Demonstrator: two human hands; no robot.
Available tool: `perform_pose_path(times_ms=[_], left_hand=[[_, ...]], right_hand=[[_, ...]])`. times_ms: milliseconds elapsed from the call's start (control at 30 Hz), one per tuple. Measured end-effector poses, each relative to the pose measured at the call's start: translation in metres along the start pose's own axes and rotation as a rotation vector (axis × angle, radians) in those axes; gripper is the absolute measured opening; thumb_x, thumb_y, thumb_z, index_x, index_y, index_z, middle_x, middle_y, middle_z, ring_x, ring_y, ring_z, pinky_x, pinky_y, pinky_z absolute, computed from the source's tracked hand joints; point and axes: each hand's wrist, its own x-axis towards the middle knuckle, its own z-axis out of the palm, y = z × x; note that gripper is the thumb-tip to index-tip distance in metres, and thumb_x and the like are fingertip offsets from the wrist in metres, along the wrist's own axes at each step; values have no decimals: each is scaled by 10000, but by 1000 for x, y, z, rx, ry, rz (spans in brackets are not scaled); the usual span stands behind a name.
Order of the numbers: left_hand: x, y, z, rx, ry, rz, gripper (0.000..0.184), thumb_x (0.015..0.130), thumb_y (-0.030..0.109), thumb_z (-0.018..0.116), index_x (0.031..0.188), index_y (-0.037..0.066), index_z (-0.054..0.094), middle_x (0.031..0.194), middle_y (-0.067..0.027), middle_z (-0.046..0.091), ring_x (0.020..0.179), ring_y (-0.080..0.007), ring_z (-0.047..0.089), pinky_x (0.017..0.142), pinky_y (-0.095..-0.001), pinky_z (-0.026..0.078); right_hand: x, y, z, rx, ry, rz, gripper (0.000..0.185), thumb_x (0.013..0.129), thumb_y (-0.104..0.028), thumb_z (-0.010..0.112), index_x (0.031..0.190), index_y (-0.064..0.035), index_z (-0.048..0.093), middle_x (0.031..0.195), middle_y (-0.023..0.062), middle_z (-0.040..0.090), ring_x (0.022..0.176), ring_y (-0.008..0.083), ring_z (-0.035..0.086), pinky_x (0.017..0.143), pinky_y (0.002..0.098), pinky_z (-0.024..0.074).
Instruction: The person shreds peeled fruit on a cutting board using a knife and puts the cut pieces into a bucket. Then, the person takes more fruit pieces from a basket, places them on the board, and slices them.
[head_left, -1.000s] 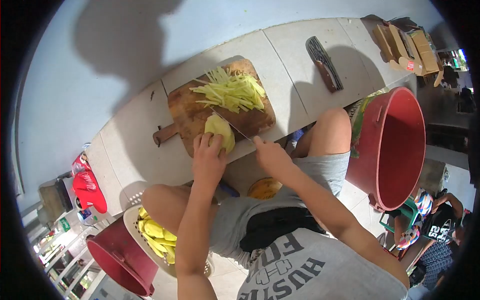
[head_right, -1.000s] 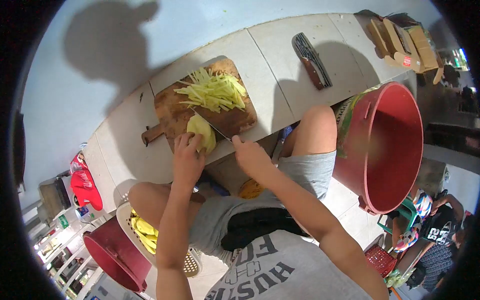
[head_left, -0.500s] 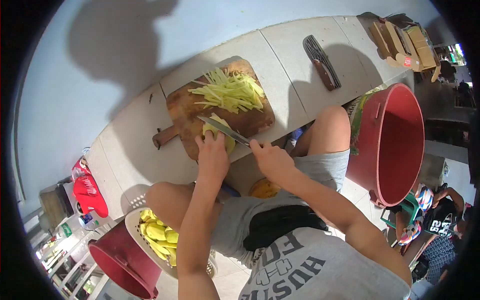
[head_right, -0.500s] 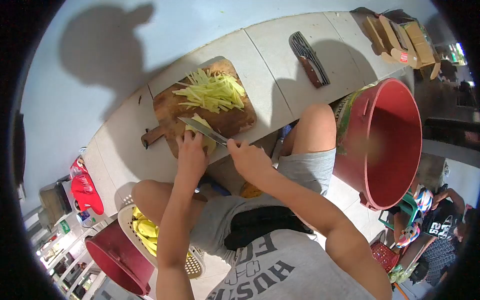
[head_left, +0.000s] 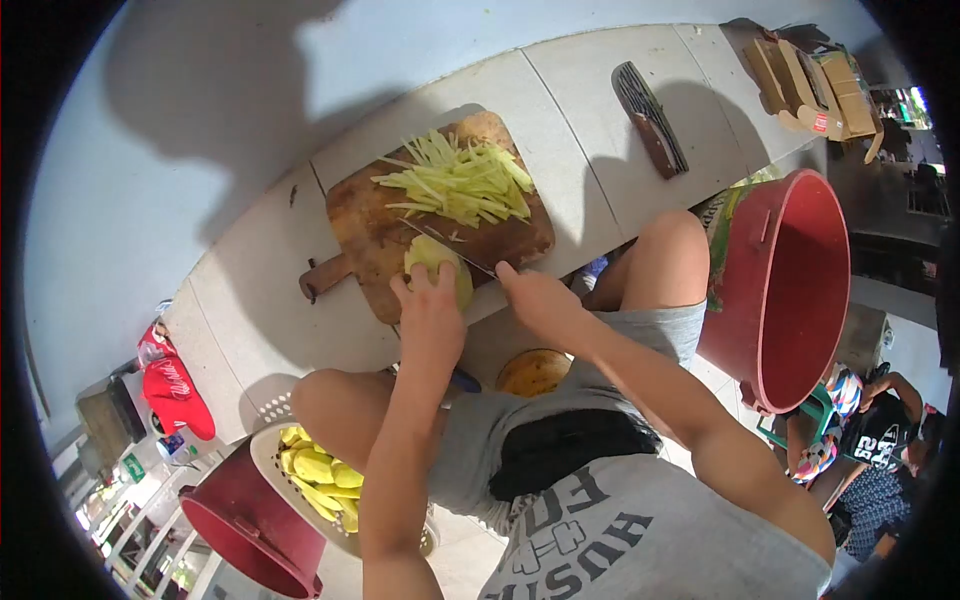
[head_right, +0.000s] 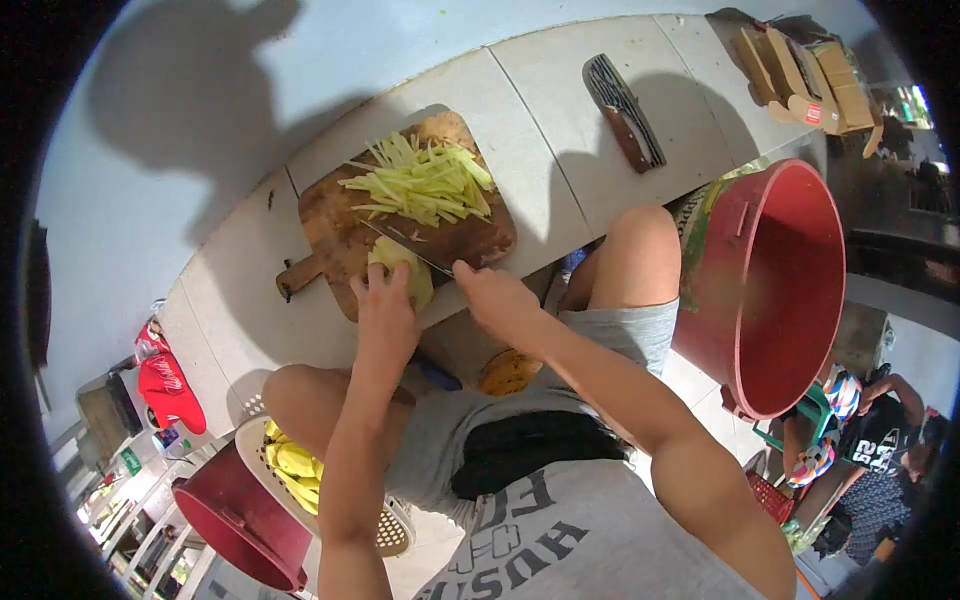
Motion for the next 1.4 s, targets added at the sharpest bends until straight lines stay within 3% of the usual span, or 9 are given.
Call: perform_pose_path(times_ms=[300, 367, 567, 867, 1200, 1400], left_hand=[[2, -3, 4, 15, -13, -9, 514, 767, -17, 658, 1271, 1, 560, 1255, -283, 507, 1161, -523, 442, 999, -546, 429], [2, -7, 7, 45, 15, 66, 521, 770, -20, 651, 1282, 2, 562, 1247, -279, 510, 1147, -525, 449, 993, -533, 438], [1, -1, -2, -28, 18, -8, 526, 779, -33, 628, 1298, 18, 561, 1243, -280, 511, 1150, -528, 441, 1018, -553, 394], [-1, -4, 2, -7, 38, -3, 514, 739, -15, 672, 1246, 2, 592, 1230, -278, 507, 1133, -514, 444, 1014, -541, 391], [-6, -11, 12, -32, 70, 51, 487, 764, -26, 639, 1242, 37, 572, 1222, -273, 507, 1131, -520, 441, 997, -563, 401], [-2, -4, 2, -50, 50, -8, 496, 774, -23, 641, 1261, 44, 569, 1227, -267, 510, 1136, -519, 443, 985, -547, 420]], right_hand=[[-32, -34, -31, -85, -62, 112, 184, 927, -75, 508, 1099, -51, 447, 872, 243, 672, 812, 458, 686, 676, 553, 552], [-34, -33, -32, -79, -96, 135, 201, 921, -63, 510, 1112, -42, 454, 864, 243, 672, 809, 456, 685, 679, 552, 553], [8, -12, 9, 22, -7, 72, 197, 927, -59, 496, 1119, -36, 454, 876, 256, 653, 834, 466, 659, 709, 571, 519], [-30, -41, -35, -1, -79, 107, 189, 926, -58, 503, 1107, -30, 456, 862, 257, 667, 806, 467, 675, 681, 555, 544], [0, -17, 5, 46, -89, 147, 186, 925, -43, 495, 1107, -35, 453, 873, 265, 672, 826, 478, 670, 696, 565, 532], [25, -14, -3, 88, -91, 51, 174, 929, -40, 495, 1096, -20, 452, 873, 283, 664, 840, 485, 668, 702, 564, 533]])
